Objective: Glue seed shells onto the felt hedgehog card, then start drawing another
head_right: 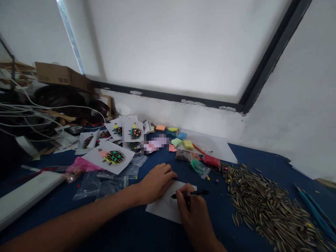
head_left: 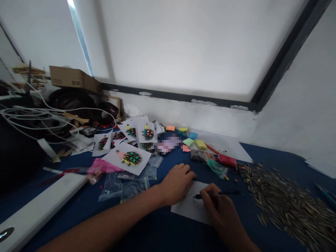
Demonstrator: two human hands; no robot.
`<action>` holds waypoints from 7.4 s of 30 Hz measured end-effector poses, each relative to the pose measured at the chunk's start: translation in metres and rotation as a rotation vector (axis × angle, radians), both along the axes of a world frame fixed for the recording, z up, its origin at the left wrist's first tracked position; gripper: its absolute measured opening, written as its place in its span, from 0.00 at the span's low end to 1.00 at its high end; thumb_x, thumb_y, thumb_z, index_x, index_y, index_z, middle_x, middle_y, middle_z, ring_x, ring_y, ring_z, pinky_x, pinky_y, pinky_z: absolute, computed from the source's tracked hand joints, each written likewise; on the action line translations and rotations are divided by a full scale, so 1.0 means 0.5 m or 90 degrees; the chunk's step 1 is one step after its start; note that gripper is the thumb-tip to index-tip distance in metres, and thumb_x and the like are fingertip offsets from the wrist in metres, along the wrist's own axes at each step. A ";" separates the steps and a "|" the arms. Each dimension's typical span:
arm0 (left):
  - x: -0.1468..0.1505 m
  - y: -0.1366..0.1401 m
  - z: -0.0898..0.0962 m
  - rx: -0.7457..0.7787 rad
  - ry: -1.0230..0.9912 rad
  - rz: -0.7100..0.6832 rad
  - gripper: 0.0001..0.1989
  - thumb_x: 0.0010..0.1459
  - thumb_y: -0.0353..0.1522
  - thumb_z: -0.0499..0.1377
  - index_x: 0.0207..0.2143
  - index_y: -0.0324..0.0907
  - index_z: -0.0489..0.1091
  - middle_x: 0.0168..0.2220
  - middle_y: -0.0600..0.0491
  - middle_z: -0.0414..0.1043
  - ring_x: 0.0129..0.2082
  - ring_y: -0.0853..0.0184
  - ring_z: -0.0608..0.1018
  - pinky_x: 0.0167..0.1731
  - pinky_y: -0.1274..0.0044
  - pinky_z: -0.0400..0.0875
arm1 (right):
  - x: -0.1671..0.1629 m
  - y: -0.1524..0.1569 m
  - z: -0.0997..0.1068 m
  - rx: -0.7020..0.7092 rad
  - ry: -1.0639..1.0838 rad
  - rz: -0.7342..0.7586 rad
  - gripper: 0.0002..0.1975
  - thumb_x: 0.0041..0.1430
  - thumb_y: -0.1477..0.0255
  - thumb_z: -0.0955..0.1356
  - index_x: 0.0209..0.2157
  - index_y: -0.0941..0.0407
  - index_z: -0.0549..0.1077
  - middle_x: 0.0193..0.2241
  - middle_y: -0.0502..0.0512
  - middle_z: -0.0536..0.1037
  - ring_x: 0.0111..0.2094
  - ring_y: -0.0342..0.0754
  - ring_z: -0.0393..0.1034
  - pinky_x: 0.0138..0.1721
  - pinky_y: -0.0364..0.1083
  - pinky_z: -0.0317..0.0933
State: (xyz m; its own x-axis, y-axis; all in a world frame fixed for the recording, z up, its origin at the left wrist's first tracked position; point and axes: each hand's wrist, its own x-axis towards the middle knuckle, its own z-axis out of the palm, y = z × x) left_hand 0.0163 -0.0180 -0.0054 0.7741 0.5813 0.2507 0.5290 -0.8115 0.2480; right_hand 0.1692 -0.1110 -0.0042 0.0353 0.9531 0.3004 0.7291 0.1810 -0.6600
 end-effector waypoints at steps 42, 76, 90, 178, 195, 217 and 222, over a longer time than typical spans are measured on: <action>0.000 0.002 -0.005 0.024 0.008 0.001 0.10 0.63 0.30 0.50 0.45 0.41 0.68 0.41 0.49 0.66 0.41 0.61 0.67 0.39 0.70 0.63 | 0.003 0.002 0.000 0.011 -0.015 0.026 0.18 0.63 0.62 0.59 0.23 0.54 0.67 0.19 0.49 0.71 0.20 0.44 0.68 0.22 0.41 0.57; 0.000 0.001 -0.002 0.018 0.004 0.001 0.11 0.64 0.31 0.49 0.44 0.41 0.68 0.41 0.49 0.67 0.40 0.61 0.67 0.39 0.70 0.63 | 0.024 -0.005 0.000 -0.030 0.050 -0.051 0.19 0.62 0.57 0.60 0.24 0.54 0.67 0.16 0.47 0.67 0.17 0.43 0.63 0.17 0.41 0.53; 0.000 0.000 0.000 0.010 0.007 0.004 0.11 0.64 0.30 0.50 0.44 0.41 0.69 0.41 0.48 0.67 0.41 0.61 0.67 0.40 0.69 0.63 | 0.016 -0.001 0.001 0.022 0.049 -0.002 0.17 0.63 0.59 0.61 0.25 0.53 0.68 0.18 0.46 0.67 0.19 0.42 0.64 0.20 0.40 0.57; 0.000 0.000 -0.003 0.017 0.003 0.004 0.10 0.64 0.30 0.50 0.44 0.41 0.69 0.40 0.49 0.66 0.41 0.61 0.67 0.39 0.69 0.63 | 0.028 0.001 -0.004 0.007 0.023 -0.089 0.18 0.60 0.57 0.60 0.22 0.53 0.65 0.14 0.45 0.64 0.15 0.42 0.61 0.18 0.41 0.51; 0.000 -0.003 0.005 0.006 0.013 0.004 0.11 0.64 0.30 0.49 0.45 0.41 0.68 0.41 0.48 0.67 0.41 0.61 0.67 0.40 0.69 0.63 | 0.025 -0.001 -0.002 -0.009 0.018 -0.070 0.17 0.61 0.58 0.60 0.26 0.54 0.68 0.15 0.46 0.67 0.17 0.44 0.64 0.19 0.41 0.53; -0.001 -0.003 0.003 0.009 0.008 0.004 0.11 0.63 0.29 0.50 0.45 0.41 0.68 0.41 0.49 0.67 0.41 0.62 0.67 0.39 0.70 0.63 | 0.025 -0.004 -0.007 0.006 0.024 -0.064 0.17 0.61 0.59 0.61 0.24 0.53 0.66 0.14 0.44 0.64 0.16 0.43 0.61 0.18 0.41 0.51; -0.001 -0.001 0.001 0.008 0.007 0.003 0.11 0.64 0.30 0.50 0.45 0.41 0.69 0.41 0.48 0.67 0.41 0.61 0.67 0.39 0.69 0.63 | 0.022 -0.005 -0.004 0.002 0.043 -0.044 0.17 0.61 0.58 0.61 0.24 0.54 0.66 0.14 0.44 0.63 0.16 0.42 0.60 0.18 0.41 0.51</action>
